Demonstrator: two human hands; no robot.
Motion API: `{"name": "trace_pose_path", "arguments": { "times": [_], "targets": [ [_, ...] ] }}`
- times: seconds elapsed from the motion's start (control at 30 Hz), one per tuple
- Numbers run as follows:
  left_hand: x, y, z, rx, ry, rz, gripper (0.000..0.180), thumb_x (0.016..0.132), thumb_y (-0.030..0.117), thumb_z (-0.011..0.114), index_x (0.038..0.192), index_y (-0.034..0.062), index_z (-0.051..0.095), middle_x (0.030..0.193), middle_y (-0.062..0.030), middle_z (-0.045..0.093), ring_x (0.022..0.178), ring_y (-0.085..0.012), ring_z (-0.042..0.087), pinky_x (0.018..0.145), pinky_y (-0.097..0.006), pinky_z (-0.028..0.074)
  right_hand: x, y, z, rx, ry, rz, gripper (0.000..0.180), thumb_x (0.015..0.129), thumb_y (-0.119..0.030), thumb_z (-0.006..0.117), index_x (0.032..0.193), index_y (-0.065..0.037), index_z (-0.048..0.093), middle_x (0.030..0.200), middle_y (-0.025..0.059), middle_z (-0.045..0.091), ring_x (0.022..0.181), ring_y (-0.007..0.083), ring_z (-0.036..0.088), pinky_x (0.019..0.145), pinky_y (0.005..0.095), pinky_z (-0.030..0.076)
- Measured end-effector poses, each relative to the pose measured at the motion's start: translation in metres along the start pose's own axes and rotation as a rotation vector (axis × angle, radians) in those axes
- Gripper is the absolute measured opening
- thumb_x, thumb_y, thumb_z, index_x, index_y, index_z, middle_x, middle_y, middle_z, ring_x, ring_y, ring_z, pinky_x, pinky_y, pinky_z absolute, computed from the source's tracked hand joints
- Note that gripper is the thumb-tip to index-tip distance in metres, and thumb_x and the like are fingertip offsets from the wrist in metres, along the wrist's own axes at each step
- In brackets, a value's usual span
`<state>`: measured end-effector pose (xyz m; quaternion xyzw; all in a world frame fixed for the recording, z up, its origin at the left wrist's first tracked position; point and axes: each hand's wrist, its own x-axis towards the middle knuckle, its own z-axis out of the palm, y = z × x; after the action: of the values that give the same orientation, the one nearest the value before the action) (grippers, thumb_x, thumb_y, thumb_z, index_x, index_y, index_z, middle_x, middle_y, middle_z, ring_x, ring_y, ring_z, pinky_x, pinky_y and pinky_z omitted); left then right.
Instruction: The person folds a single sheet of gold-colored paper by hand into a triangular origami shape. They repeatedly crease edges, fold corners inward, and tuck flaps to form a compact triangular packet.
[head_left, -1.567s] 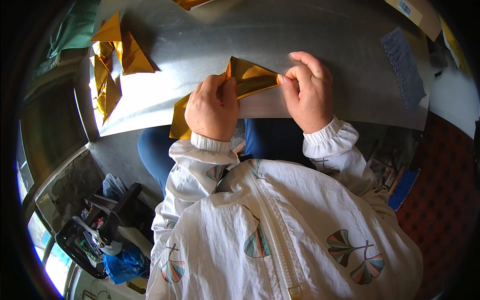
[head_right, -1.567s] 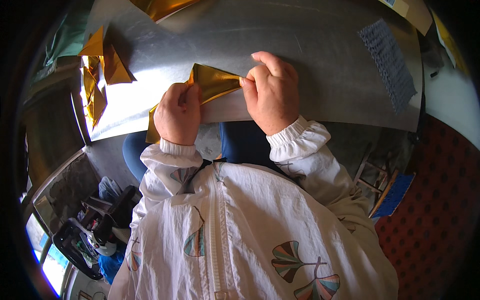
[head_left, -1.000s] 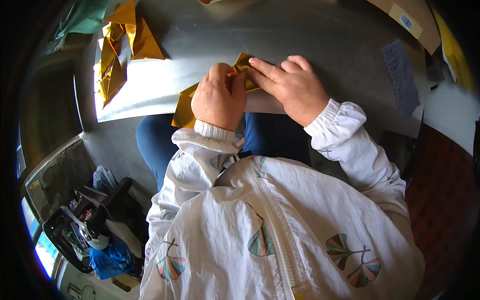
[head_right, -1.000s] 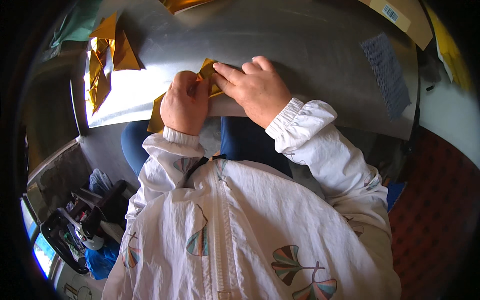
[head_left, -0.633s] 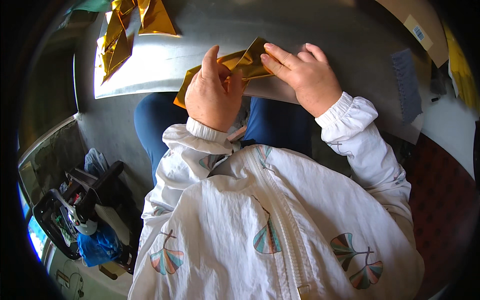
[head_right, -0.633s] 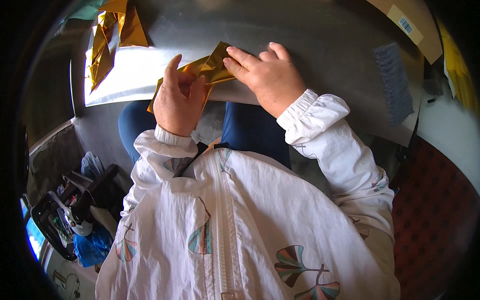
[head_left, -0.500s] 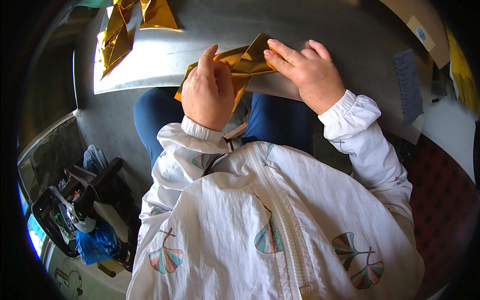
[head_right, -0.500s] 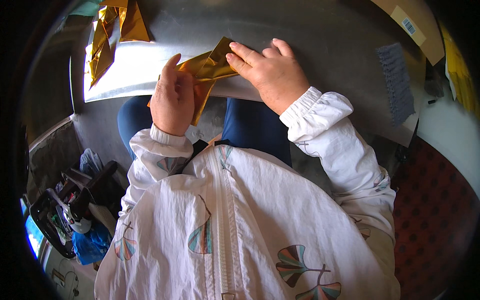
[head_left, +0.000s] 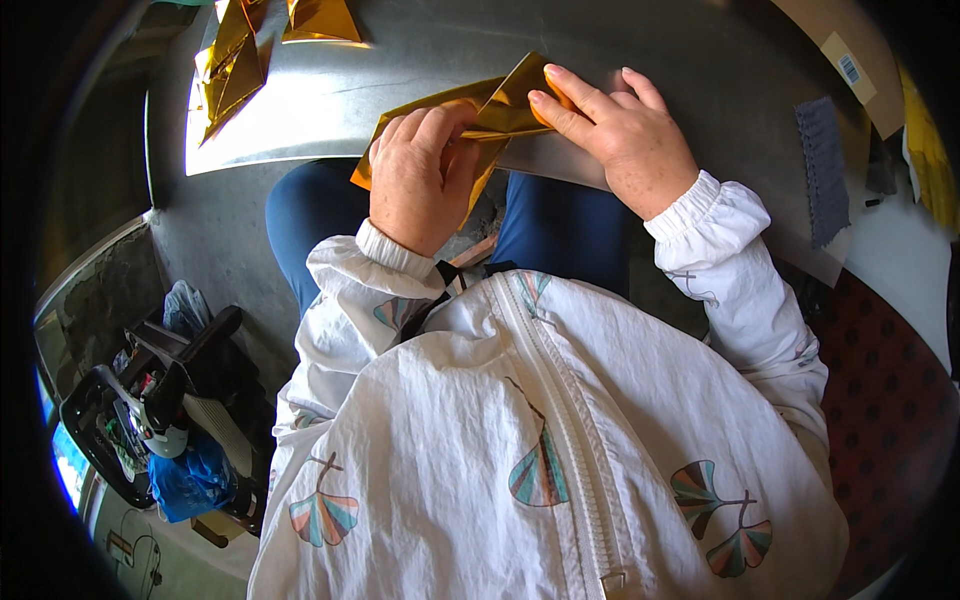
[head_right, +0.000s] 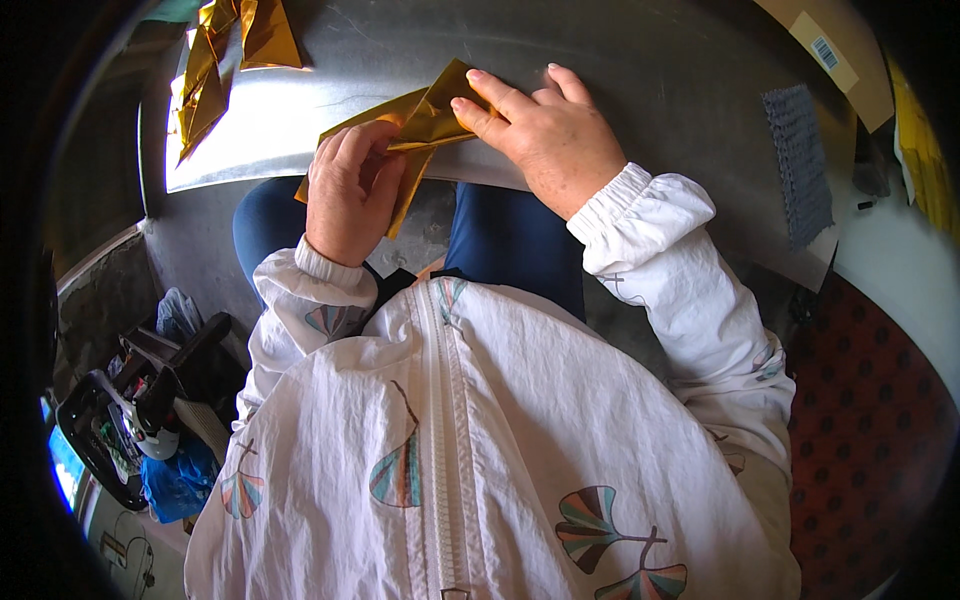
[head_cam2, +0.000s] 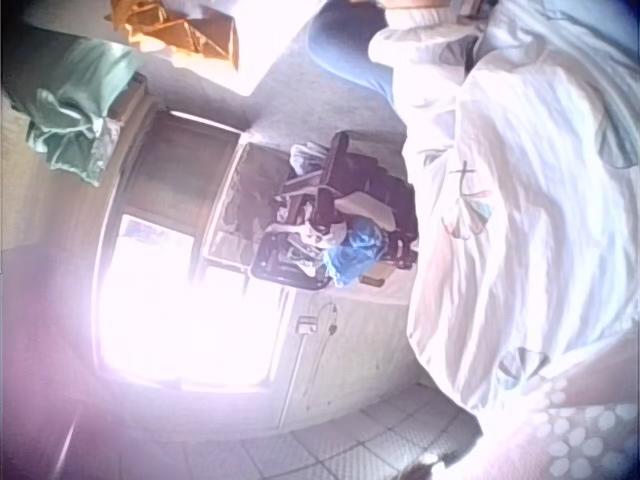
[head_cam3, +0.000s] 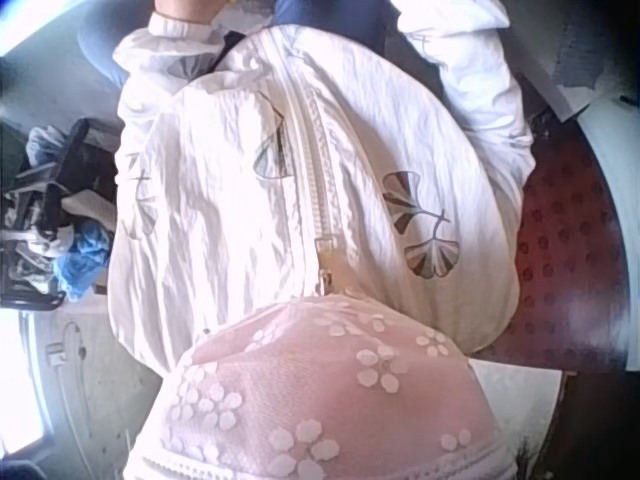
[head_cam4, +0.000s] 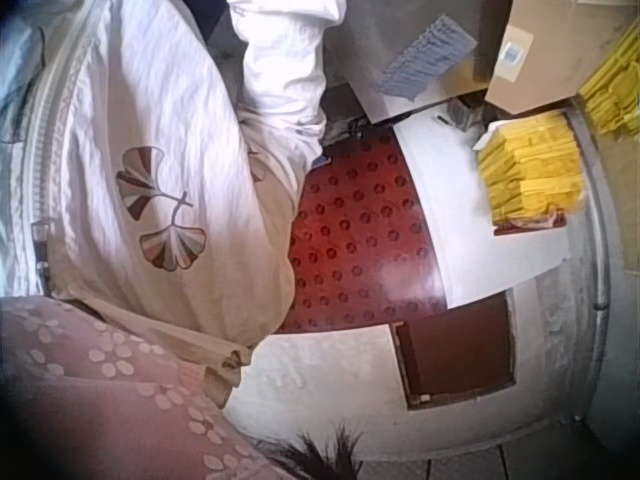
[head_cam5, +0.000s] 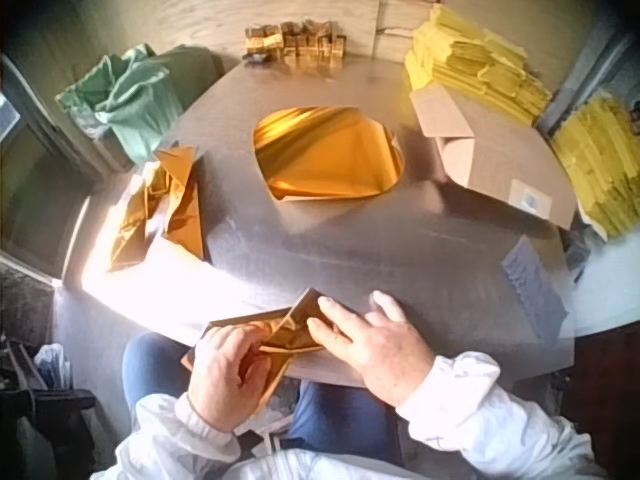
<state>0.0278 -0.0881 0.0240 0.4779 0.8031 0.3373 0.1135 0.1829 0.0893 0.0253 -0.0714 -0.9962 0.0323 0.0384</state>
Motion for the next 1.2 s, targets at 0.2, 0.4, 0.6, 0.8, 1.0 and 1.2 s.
{"name": "trace_pose_path", "arguments": {
  "times": [0.2, 0.4, 0.6, 0.8, 1.0, 1.2],
  "targets": [
    [-0.004, -0.004, 0.0, 0.156, -0.038, 0.135, 0.035, 0.085, 0.008, 0.065, 0.119, 0.0132, 0.066, 0.106, -0.0098, 0.063, 0.098, -0.0296, 0.058, 0.088, -0.043, 0.044, 0.0, -0.003, -0.001, -0.029, -0.021, -0.017, 0.058, 0.088, 0.003, 0.052, 0.137, -0.027, 0.053, 0.143, 0.0048, 0.048, 0.091, 0.0267, 0.065, 0.106, 0.0446, 0.038],
    [-0.004, -0.009, 0.002, 0.153, -0.054, 0.177, 0.035, 0.086, 0.009, 0.066, 0.12, 0.012, 0.066, 0.106, -0.0087, 0.062, 0.099, -0.0276, 0.057, 0.088, -0.042, 0.043, 0.002, -0.005, -0.002, -0.045, -0.07, -0.014, 0.063, 0.088, 0.002, 0.053, 0.142, -0.029, 0.046, 0.145, 0.0076, 0.044, 0.095, 0.0292, 0.064, 0.108, 0.0467, 0.036],
    [-0.005, -0.012, 0.002, 0.178, -0.02, 0.281, 0.033, 0.085, 0.007, 0.067, 0.118, 0.0075, 0.067, 0.101, -0.0127, 0.059, 0.092, -0.0264, 0.055, 0.08, -0.037, 0.048, 0.003, -0.012, -0.005, -0.073, -0.091, 0.01, 0.064, 0.087, 0.002, 0.054, 0.142, -0.03, 0.045, 0.144, 0.009, 0.044, 0.102, 0.0287, 0.062, 0.109, 0.0475, 0.035],
    [0.0, -0.019, -0.001, 0.116, -0.035, 0.339, 0.035, 0.082, 0.003, 0.067, 0.117, 0.0074, 0.068, 0.102, -0.0123, 0.058, 0.095, -0.0265, 0.056, 0.082, -0.037, 0.048, 0.004, -0.014, -0.008, -0.034, -0.098, 0.028, 0.064, 0.087, 0.001, 0.055, 0.142, -0.03, 0.046, 0.145, 0.0106, 0.043, 0.104, 0.0289, 0.061, 0.11, 0.0476, 0.034],
    [-0.002, -0.022, -0.005, 0.066, -0.077, 0.32, 0.035, 0.076, 0.005, 0.07, 0.11, 0.0114, 0.072, 0.104, -0.0085, 0.058, 0.097, -0.0268, 0.056, 0.087, -0.039, 0.046, 0.004, -0.018, -0.004, 0.0, -0.083, 0.032, 0.057, 0.088, 0.0, 0.054, 0.138, -0.028, 0.051, 0.144, 0.0147, 0.043, 0.106, 0.0306, 0.06, 0.11, 0.0468, 0.034],
    [0.0, -0.026, -0.005, 0.047, -0.079, 0.371, 0.035, 0.075, 0.002, 0.07, 0.108, 0.0115, 0.073, 0.103, -0.0083, 0.057, 0.095, -0.0255, 0.056, 0.085, -0.038, 0.046, 0.003, -0.014, -0.003, 0.059, -0.072, 0.021, 0.054, 0.088, -0.002, 0.054, 0.135, -0.029, 0.055, 0.144, 0.0164, 0.042, 0.107, 0.0327, 0.059, 0.111, 0.0462, 0.034]
  ]
}}
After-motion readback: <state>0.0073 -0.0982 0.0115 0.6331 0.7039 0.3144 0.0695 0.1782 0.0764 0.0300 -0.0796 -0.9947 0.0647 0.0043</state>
